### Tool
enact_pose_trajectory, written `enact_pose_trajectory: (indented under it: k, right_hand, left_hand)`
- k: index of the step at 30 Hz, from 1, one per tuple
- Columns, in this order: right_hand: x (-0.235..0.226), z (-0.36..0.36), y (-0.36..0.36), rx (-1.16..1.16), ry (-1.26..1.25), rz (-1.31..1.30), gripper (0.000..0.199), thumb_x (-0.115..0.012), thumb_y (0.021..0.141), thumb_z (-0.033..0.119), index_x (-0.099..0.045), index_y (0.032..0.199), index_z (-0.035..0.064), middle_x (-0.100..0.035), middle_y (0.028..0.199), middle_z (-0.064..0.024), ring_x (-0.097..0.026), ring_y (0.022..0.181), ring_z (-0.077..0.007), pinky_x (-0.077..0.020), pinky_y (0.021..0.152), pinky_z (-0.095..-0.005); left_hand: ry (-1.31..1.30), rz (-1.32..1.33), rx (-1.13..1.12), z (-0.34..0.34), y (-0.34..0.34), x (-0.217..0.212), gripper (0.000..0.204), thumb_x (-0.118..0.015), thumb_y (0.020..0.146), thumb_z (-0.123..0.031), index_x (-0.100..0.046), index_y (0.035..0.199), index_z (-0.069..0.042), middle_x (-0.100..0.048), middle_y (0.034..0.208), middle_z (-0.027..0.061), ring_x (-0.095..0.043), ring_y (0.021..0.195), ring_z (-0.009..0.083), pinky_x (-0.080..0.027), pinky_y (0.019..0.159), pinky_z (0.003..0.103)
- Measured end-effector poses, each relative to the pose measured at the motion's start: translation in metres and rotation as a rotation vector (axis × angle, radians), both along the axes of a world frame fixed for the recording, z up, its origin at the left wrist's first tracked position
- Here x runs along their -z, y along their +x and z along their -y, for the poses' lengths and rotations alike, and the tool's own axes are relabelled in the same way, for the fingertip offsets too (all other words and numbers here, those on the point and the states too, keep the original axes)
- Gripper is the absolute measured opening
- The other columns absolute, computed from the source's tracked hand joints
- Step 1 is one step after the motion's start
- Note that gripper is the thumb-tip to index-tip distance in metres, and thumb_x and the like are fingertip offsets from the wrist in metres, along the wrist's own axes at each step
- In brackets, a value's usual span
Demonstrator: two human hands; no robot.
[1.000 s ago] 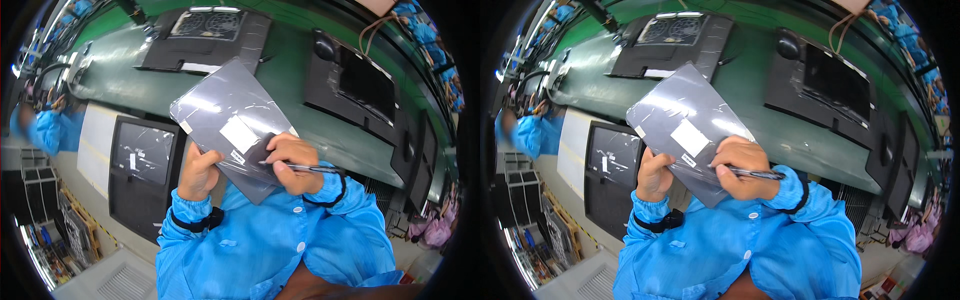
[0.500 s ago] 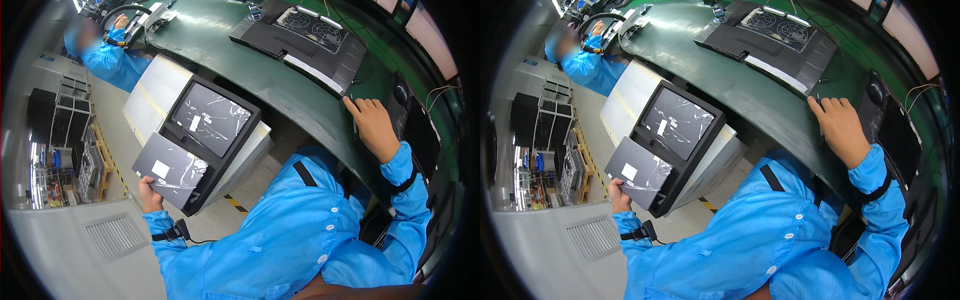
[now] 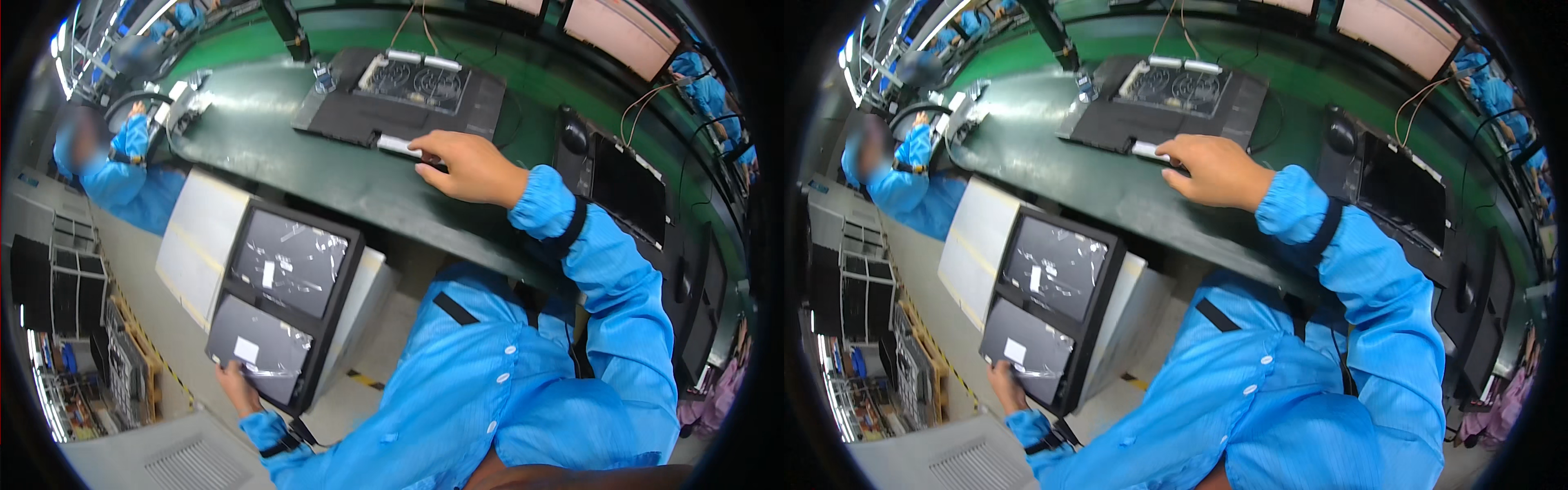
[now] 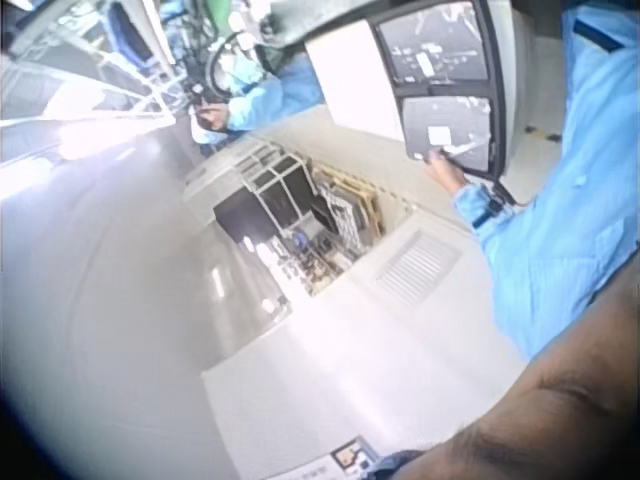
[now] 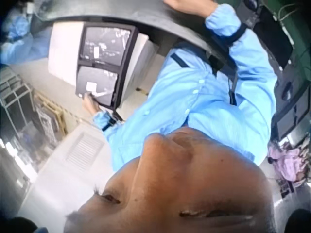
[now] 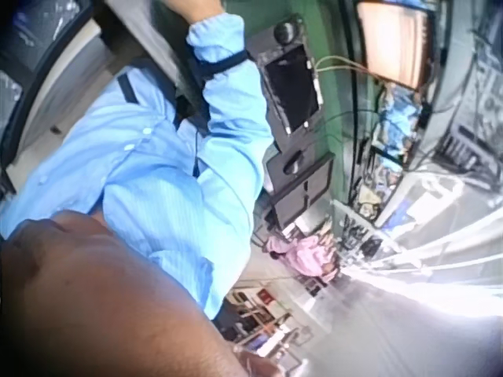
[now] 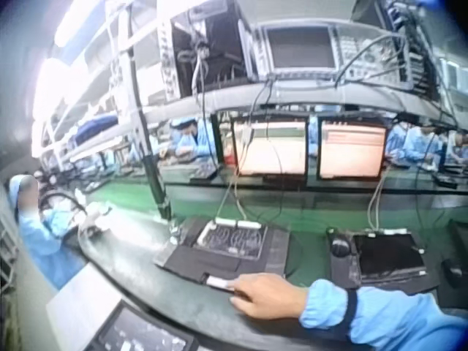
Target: Assembling, marking, and organizing tablet components on an electronics production line.
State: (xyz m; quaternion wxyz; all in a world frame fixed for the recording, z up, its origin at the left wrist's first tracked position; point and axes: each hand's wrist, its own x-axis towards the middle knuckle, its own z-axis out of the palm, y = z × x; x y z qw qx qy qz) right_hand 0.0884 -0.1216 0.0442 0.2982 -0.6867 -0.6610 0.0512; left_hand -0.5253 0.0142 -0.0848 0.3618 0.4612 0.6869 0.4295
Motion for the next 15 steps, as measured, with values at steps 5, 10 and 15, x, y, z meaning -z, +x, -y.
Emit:
enact_pose_trajectory:
  k: [5,10,15]
  right_hand:
    - [0.006,-0.092,0.024,0.167,0.24,-0.016,0.046,-0.07,0.089,0.025,-0.059,0.127,0.0002,-0.059,0.117,-0.0191,-0.061,0.109,-0.0354,-0.0506,0.093,-0.0413]
    - [0.022,-0.196,0.028,0.184,0.275,-0.03,0.059,-0.071,0.087,0.034,-0.053,0.136,0.0057,-0.052,0.127,-0.0212,-0.057,0.117,-0.0399,-0.0489,0.1,-0.0451]
    - [0.023,-0.241,0.029,0.283,0.023,0.074,0.066,-0.066,0.091,0.044,-0.045,0.149,0.019,-0.052,0.132,-0.0203,-0.059,0.116,-0.0384,-0.0498,0.095,-0.0502]
  left_hand:
    - [0.423,-1.017,0.378,0.059,0.095,-0.065,0.085,-0.074,0.085,-0.03,-0.035,0.153,0.004,-0.028,0.16,0.0297,-0.02,0.152,0.0434,-0.01,0.125,0.054]
    - [0.148,-0.877,0.749,0.084,0.141,-0.029,0.11,-0.085,0.068,-0.056,-0.042,0.149,0.004,-0.028,0.159,0.029,-0.017,0.153,0.0427,-0.001,0.12,0.066]
    - [0.08,-0.863,0.736,0.085,0.145,-0.025,0.11,-0.086,0.066,-0.058,-0.044,0.147,0.005,-0.029,0.156,0.0275,-0.016,0.153,0.0406,0.002,0.12,0.065]
